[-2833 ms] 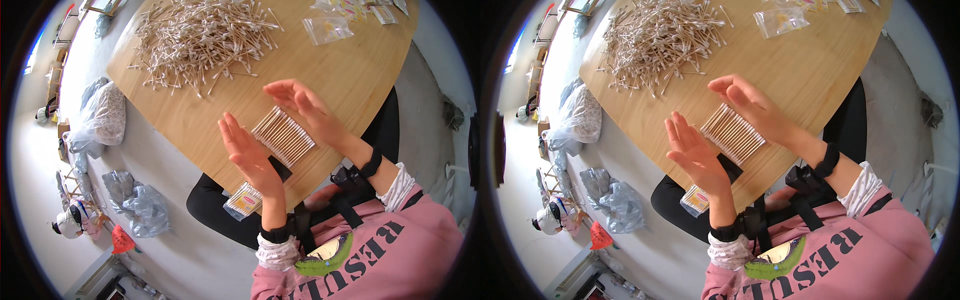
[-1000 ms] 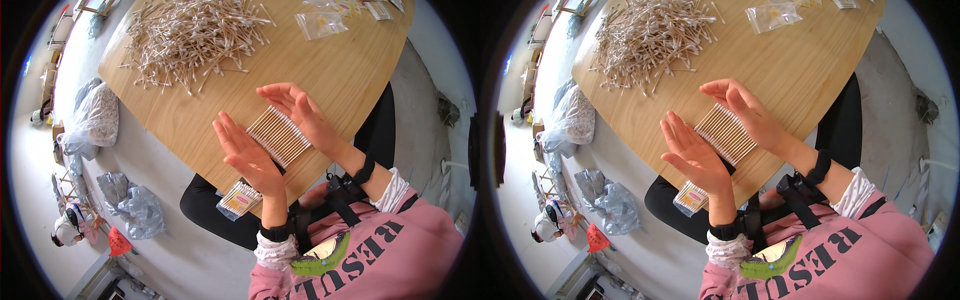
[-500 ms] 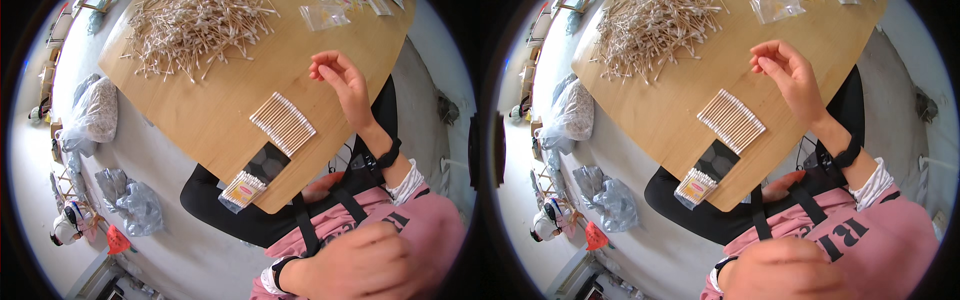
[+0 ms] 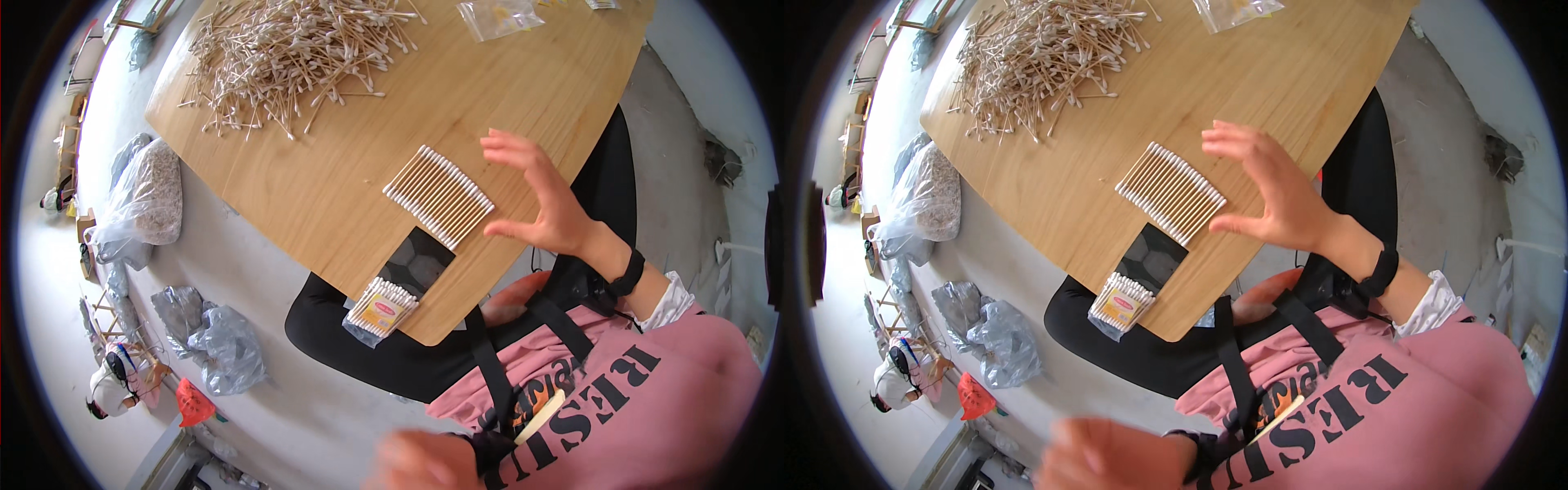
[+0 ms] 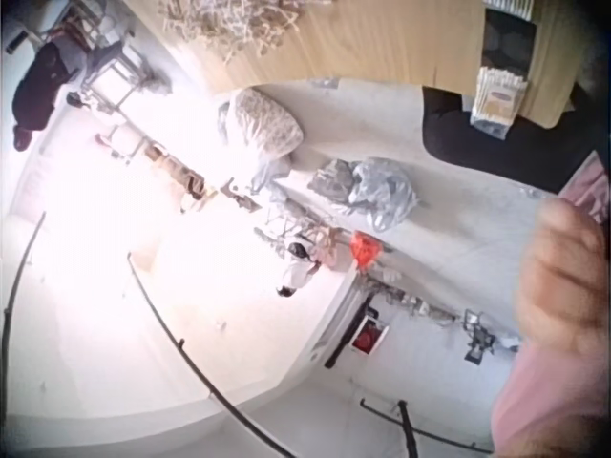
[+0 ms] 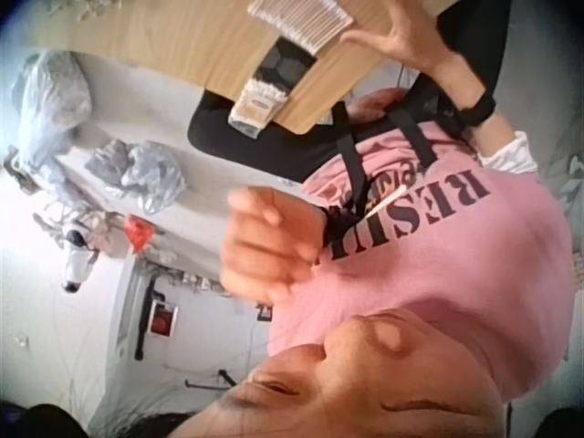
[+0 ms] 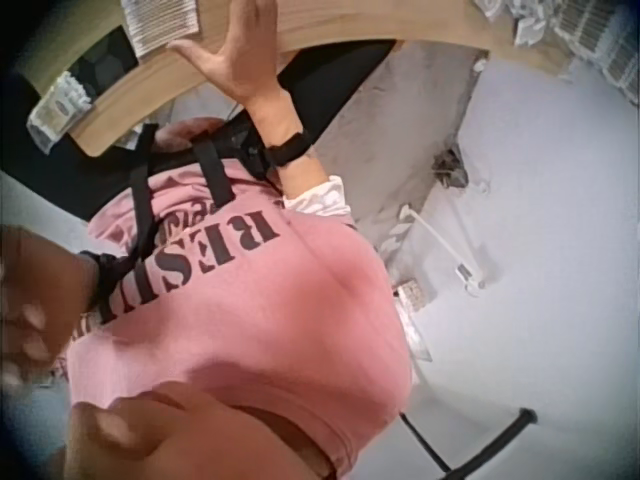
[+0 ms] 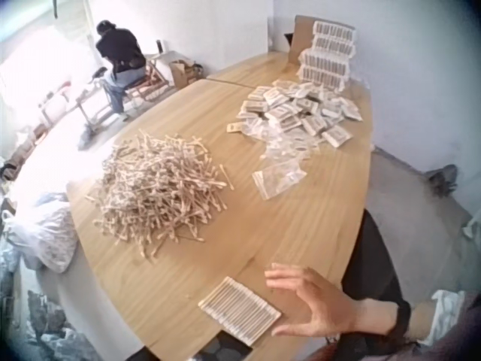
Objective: Arranging cotton swabs in a row and packaging them into small plastic bags.
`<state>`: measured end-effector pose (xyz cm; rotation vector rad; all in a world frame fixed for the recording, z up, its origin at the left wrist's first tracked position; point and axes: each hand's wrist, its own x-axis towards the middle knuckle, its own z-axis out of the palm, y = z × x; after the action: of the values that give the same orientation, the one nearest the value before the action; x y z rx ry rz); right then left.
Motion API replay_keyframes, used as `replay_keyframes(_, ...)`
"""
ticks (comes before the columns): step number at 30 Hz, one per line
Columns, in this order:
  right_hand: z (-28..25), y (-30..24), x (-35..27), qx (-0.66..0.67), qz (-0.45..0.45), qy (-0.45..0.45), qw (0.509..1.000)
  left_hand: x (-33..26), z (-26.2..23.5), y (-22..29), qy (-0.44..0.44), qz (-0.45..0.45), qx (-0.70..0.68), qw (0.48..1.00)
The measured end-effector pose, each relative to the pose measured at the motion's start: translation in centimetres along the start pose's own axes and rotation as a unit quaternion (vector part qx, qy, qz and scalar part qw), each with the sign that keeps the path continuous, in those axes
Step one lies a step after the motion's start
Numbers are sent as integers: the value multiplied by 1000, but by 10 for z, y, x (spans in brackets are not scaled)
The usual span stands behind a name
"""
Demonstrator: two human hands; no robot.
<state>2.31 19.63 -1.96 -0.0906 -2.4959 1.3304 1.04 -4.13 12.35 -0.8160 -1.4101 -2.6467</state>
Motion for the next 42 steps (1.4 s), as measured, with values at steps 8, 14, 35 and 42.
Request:
replay_keyframes(8, 16, -2, -5, -76, 0, -67, 995, -35, -27, -93, 303, -143, 187, 923)
replay_keyframes(14, 21, 0, 5, -60, -5, -54, 997, -41, -23, -128, 336, -172, 223, 899)
replay_keyframes(35, 46, 11, 50, 369, 115, 34, 922, 0, -26, -194, 302, -141, 85, 939)
replay_keyframes(42, 54, 12, 69, 372, 96, 11, 923, 18, -23, -192, 295, -159, 45, 941)
